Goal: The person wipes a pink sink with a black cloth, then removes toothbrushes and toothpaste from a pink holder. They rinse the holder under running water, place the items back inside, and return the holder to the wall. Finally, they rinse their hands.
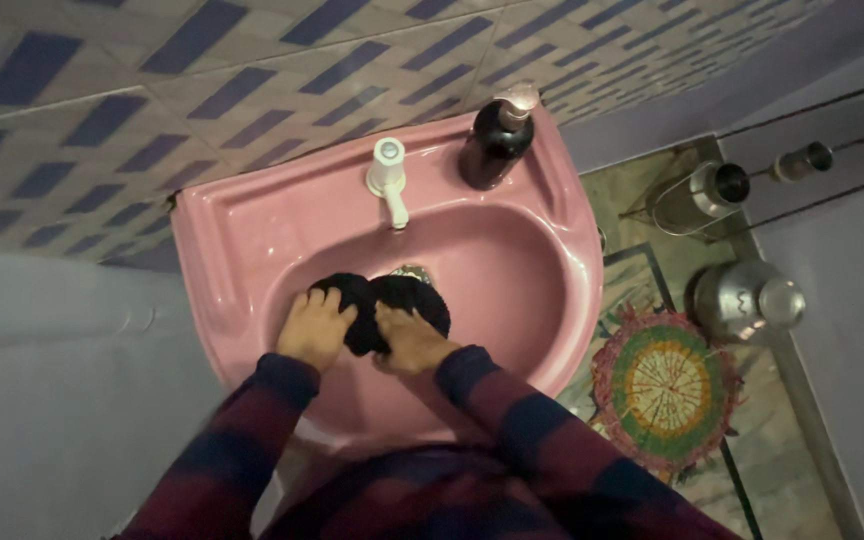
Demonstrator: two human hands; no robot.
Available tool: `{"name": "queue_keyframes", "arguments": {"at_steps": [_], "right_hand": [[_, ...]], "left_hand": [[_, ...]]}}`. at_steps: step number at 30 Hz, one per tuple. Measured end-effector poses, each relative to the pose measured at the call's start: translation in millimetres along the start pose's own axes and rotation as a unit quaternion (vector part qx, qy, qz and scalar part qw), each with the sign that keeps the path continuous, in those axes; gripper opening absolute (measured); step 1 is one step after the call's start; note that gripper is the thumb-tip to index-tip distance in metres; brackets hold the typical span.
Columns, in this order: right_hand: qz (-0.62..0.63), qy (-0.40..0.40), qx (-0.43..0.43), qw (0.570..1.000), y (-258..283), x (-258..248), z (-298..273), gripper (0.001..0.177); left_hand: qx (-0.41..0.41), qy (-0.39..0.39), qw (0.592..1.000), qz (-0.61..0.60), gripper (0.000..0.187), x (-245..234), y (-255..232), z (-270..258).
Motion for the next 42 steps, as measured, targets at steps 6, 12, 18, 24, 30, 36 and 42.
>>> {"name": "queue_keyframes", "arguments": {"at_steps": [6, 12, 18, 24, 30, 36, 42], "right_hand": [[0.179, 0.107, -0.067, 0.976, 36, 0, -50, 0.062], [0.132, 0.167, -0.025, 0.977, 38, -33, -114, 0.043], [0.085, 0.094, -0.061, 0.990, 58, -45, -106, 0.055], [-0.131, -0.005, -0.012, 0.991, 9, -23, -35, 0.066], [-0.228, -0.003, 0.014, 0.973, -22, 1, -1, 0.068], [-0.028, 0.145, -0.024, 0.989, 4, 32, -33, 0.066], [0.232, 0.239, -0.037, 0.942, 42, 0, -84, 0.050]], "left_hand": [[-0.051, 0.129, 0.987, -0.080, 0.032, -21, -15, -44], [0.118, 0.220, 0.949, -0.194, 0.035, -38, -70, -79], [-0.047, 0.223, 0.959, -0.171, 0.044, -14, -57, -87], [-0.028, 0.050, 0.998, -0.003, 0.055, 21, -31, -7], [0.013, -0.013, 0.999, 0.045, 0.055, 35, -9, 22], [0.022, 0.069, 0.986, -0.153, 0.033, 13, 2, -13], [0.003, 0.271, 0.938, -0.218, 0.035, -2, -18, -58]]}}
Point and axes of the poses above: each hand's wrist, its own z-axis towards the middle knuckle, its own x-axis out of the palm, y = z × x, the point moved 8 cm from there along z, towards the middle knuckle, and after that the axes turned 12 degrees about -z, right-handed, at the moved point
